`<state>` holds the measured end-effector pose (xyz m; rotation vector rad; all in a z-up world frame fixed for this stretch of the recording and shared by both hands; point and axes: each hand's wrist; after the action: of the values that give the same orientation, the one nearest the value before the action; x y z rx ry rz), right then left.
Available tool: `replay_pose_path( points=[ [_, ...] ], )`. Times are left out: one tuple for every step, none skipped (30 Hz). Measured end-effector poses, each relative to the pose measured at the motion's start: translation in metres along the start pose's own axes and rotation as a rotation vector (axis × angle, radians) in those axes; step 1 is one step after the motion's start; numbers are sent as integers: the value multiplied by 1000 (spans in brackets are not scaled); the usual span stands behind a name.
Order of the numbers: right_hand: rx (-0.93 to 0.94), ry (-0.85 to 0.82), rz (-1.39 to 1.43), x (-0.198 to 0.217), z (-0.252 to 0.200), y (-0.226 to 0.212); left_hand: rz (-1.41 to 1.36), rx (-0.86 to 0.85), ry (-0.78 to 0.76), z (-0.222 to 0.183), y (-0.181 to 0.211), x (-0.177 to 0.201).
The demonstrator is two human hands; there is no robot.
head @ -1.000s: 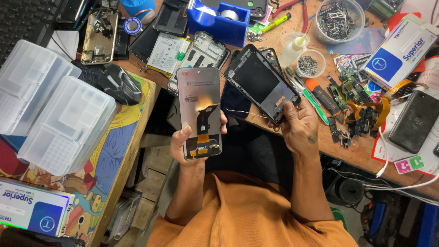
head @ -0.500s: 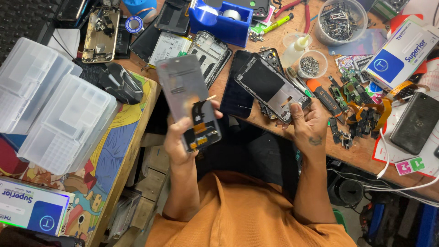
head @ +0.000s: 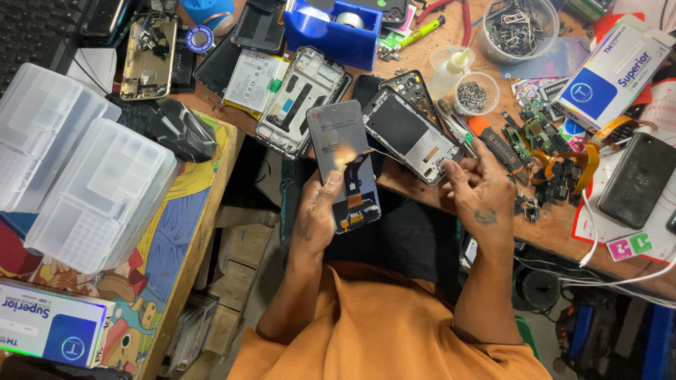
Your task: The person disassembles a smartphone by removing the back cover, unscrewing internal components, and detaching the display assembly using a screwdriver and pry tool. The person then reassembles the phone by reconnecting the display and placing the back cover.
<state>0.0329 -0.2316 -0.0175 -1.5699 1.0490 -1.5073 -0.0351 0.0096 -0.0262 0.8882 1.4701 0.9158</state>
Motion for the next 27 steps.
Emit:
replay_pose_path(
  points=[
    [15,17,-37,2,-2,-1,-1,-6,-1,0,-2,0],
    [30,36,-75,3,-5,-2,-3,-12,-4,-1,-4,-1],
    [87,56,-87,5,-7,-3,-5,-17,-7,-1,-6,-1],
    [142,78,-98,7,-12,-4,-33,-33,-21,-1,-7,-2],
    [198,100,-111,9,-16,-3,-60,-48,-36,-2,-10,-3],
    [161,54,-23,9,-22,-2,-87,-60,-54,-2,-12,-4],
    [125,7,66,10,-28,0,-135,-42,-71,-2,-15,-6],
    [85,-32,155,11,-35,2,-181,-17,-92,-2,-19,-9],
    [50,-115,253,9,-40,6,-228,9,-113,-3,-22,-13],
    [14,-187,352,6,-47,9,-217,22,-121,-2,-27,-18],
    [-20,-259,453,4,-54,13,-205,36,-130,-1,-31,-25],
    [-14,-273,480,2,-63,17,-198,52,-142,-1,-33,-31],
    [-7,-286,507,-1,-73,20,-176,91,-186,-5,-34,-35],
    [15,-302,529,-1,-77,23,-156,114,-233,-7,-34,-40],
    [23,-254,518,2,-81,25,-136,137,-281,-7,-34,-46],
    [21,-214,509,5,-88,28,-134,151,-331,-9,-35,-51],
    [20,-174,500,9,-95,31,-132,165,-382,-9,-36,-56],
    [18,-132,504,13,-101,35,-127,179,-436,-10,-38,-62],
    [16,-91,508,17,-106,39,-133,181,-472,-10,-40,-67],
    [11,-46,511,22,-113,42,-140,188,-509,-11,-44,-74],
    [25,-25,521,28,-118,46,-148,194,-546,-13,-48,-80],
    [41,-7,528,35,-123,51,-167,225,-567,-14,-53,-88],
    [58,11,534,41,-128,54,-185,255,-588,-15,-59,-94],
    [49,25,554,49,-131,58,-202,278,-606,-16,-64,-102],
    [40,39,574,56,-135,60,-170,289,-628,-18,-68,-109],
    [40,46,593,64,-134,63,-138,288,-646,-19,-72,-116],
    [23,64,578,72,-134,65,-106,286,-664,-19,-75,-124]
  ],
)
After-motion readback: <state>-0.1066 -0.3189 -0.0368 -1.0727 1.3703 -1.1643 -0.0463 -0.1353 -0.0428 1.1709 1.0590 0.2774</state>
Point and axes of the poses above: each hand's wrist, its own z-axis towards the middle knuckle, its own x-axis out of the back of the hand, y = z × x, and after that the axes turned 2 degrees about -y, right-handed
